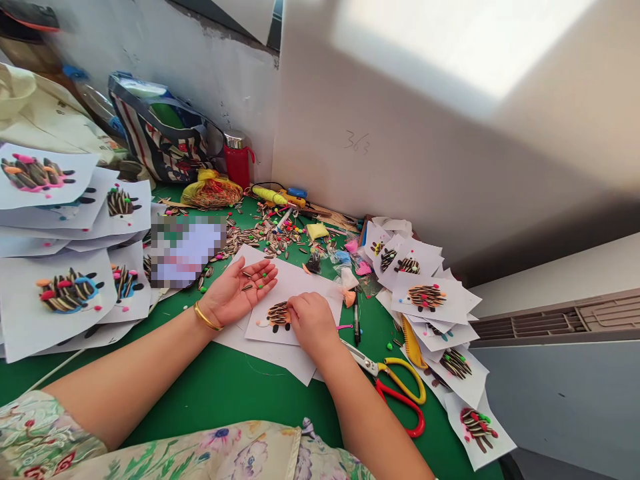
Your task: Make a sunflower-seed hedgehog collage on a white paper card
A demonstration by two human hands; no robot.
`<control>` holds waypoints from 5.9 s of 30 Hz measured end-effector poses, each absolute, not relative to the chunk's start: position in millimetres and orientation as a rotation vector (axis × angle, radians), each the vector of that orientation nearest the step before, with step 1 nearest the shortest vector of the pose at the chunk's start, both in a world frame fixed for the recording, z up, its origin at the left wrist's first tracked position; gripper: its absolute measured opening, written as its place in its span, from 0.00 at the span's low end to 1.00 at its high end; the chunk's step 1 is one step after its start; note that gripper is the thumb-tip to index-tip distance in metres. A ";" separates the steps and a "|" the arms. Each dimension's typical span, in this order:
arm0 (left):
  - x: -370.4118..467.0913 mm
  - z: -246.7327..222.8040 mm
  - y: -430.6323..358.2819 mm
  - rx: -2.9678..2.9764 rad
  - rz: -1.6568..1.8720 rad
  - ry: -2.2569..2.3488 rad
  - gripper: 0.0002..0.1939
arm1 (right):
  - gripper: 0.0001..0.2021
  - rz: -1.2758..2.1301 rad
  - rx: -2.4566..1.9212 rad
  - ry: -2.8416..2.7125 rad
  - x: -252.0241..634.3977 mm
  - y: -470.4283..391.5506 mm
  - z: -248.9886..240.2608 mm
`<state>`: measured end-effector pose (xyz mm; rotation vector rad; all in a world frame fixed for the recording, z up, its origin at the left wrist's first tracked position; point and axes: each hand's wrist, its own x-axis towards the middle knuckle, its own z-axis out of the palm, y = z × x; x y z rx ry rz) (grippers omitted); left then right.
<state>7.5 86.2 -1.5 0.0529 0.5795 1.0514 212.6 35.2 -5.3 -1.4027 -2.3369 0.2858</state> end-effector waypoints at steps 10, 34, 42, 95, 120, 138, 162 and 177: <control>7.8 -0.9 85.5 0.058 1.046 0.571 0.24 | 0.07 0.292 -1.405 -2.361 214.0 36.6 -4.9; 8.9 2.2 78.6 0.167 0.957 0.456 0.31 | 0.08 0.444 -1.378 -2.104 165.6 85.2 44.8; 9.3 6.1 79.9 0.097 0.978 0.583 0.30 | 0.06 0.668 -1.521 -1.828 231.0 52.1 3.6; 9.1 0.5 81.8 0.165 0.916 0.577 0.31 | 0.07 0.235 -1.242 -2.413 143.1 60.9 15.9; 10.9 2.9 82.2 0.083 0.967 0.574 0.27 | 0.10 0.018 -1.905 -2.383 167.8 151.1 32.2; 10.5 5.2 81.5 0.077 0.968 0.593 0.27 | 0.09 0.612 -1.579 -1.887 224.5 67.7 23.8; 11.1 5.3 82.0 0.108 0.962 0.606 0.28 | 0.07 0.281 -1.451 -2.228 217.8 25.3 -10.1; 10.9 5.0 82.2 0.111 0.959 0.604 0.27 | 0.07 0.147 -1.408 -2.327 214.7 24.6 -8.7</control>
